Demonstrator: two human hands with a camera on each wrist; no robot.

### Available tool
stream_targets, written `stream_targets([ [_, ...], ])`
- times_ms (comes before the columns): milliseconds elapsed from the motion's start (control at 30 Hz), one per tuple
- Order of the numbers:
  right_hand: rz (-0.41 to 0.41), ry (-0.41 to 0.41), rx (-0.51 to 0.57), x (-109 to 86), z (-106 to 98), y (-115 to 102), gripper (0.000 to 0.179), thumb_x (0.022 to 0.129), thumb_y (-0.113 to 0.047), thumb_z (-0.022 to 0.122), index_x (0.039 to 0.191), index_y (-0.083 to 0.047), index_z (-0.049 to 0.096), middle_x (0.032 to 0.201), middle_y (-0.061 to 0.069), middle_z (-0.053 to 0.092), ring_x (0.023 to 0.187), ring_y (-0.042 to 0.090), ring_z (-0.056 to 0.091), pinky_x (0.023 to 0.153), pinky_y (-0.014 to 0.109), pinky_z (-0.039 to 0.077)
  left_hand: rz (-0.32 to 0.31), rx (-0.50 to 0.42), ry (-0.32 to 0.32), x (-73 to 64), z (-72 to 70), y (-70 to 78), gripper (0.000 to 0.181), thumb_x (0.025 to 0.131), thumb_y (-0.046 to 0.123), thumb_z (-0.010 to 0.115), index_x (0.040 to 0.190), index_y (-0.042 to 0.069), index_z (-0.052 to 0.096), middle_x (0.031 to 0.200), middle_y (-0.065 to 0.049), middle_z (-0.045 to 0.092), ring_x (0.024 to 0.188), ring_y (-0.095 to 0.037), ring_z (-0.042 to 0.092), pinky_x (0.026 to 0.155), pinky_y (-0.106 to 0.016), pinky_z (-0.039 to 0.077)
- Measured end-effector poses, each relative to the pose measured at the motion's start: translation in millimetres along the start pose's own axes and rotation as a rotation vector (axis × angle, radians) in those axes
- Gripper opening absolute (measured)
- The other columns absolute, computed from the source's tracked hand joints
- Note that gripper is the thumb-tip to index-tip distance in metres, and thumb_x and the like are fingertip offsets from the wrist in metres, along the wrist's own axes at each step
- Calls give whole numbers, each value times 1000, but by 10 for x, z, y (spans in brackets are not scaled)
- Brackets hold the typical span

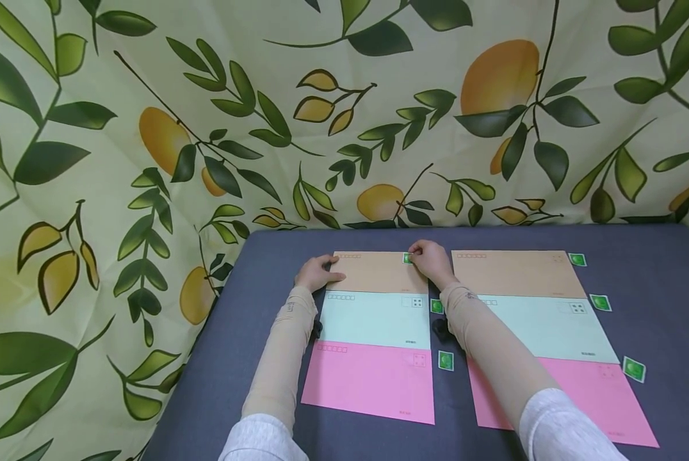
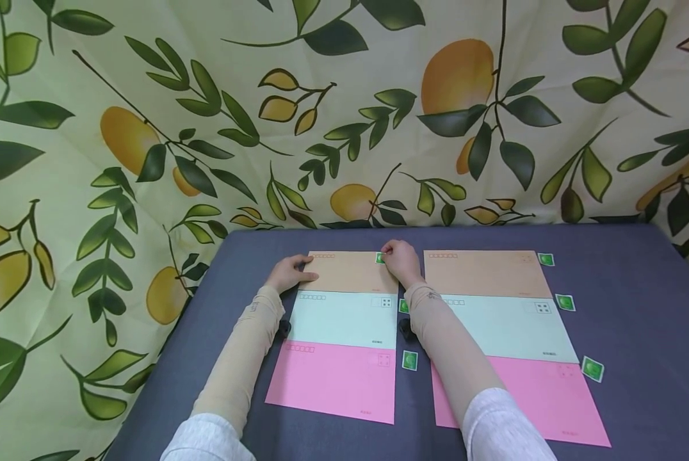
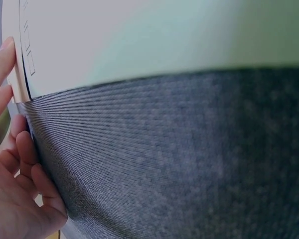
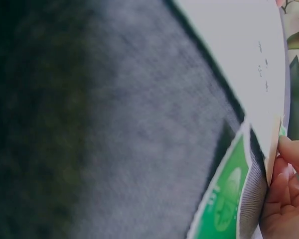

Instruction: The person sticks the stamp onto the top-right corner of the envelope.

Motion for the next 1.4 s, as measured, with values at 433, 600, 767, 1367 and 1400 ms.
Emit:
stream_targets([
  [433, -14, -1, -26, -109, -37, -11, 31, 89, -9, 52, 118, 2, 57, 92, 14, 54, 84, 26, 50, 74, 36, 41, 27, 131, -10, -100, 44, 88, 58, 82, 43, 66, 136, 29, 48, 143, -17, 42, 131, -37, 39, 104, -57, 31],
  [600, 35, 21, 35, -117, -85, 38, 39, 91, -13, 49, 127, 0, 50, 100, 16, 57, 88, 27, 53, 78, 39, 44, 51, 217, 14, -103, 83, 136, 60, 84, 46, 60, 140, 30, 43, 143, -17, 41, 129, -40, 40, 100, -61, 30],
  [767, 47, 40, 67, -135, -149, 34, 40, 91, -16, 50, 127, 1, 48, 103, 18, 57, 91, 29, 54, 78, 39, 44, 61, 266, 30, -105, 118, 160, 58, 87, 43, 55, 142, 30, 39, 145, -16, 38, 131, -42, 35, 100, -63, 27],
  [1367, -28, -9, 149, -404, -748, 229, 31, 96, -24, 49, 118, -4, 56, 113, 16, 59, 98, 27, 52, 79, 31, 42, 339, 485, 104, -352, 289, 910, 42, 94, 39, 49, 132, 22, 54, 129, -10, 55, 120, -29, 48, 98, -46, 41],
  [1400, -38, -10, 149, -429, -804, 250, 31, 96, -25, 49, 118, -4, 56, 112, 17, 59, 98, 26, 52, 79, 30, 42, 365, 477, 96, -381, 327, 990, 40, 94, 38, 50, 131, 22, 55, 127, -10, 56, 119, -28, 49, 98, -45, 42],
])
Point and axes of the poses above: each hand's wrist, its own x-axis towards the middle knuckle, its own z-axis out of the palm, y = z × x, the point moved 7 cm from there along x, towards the middle knuckle
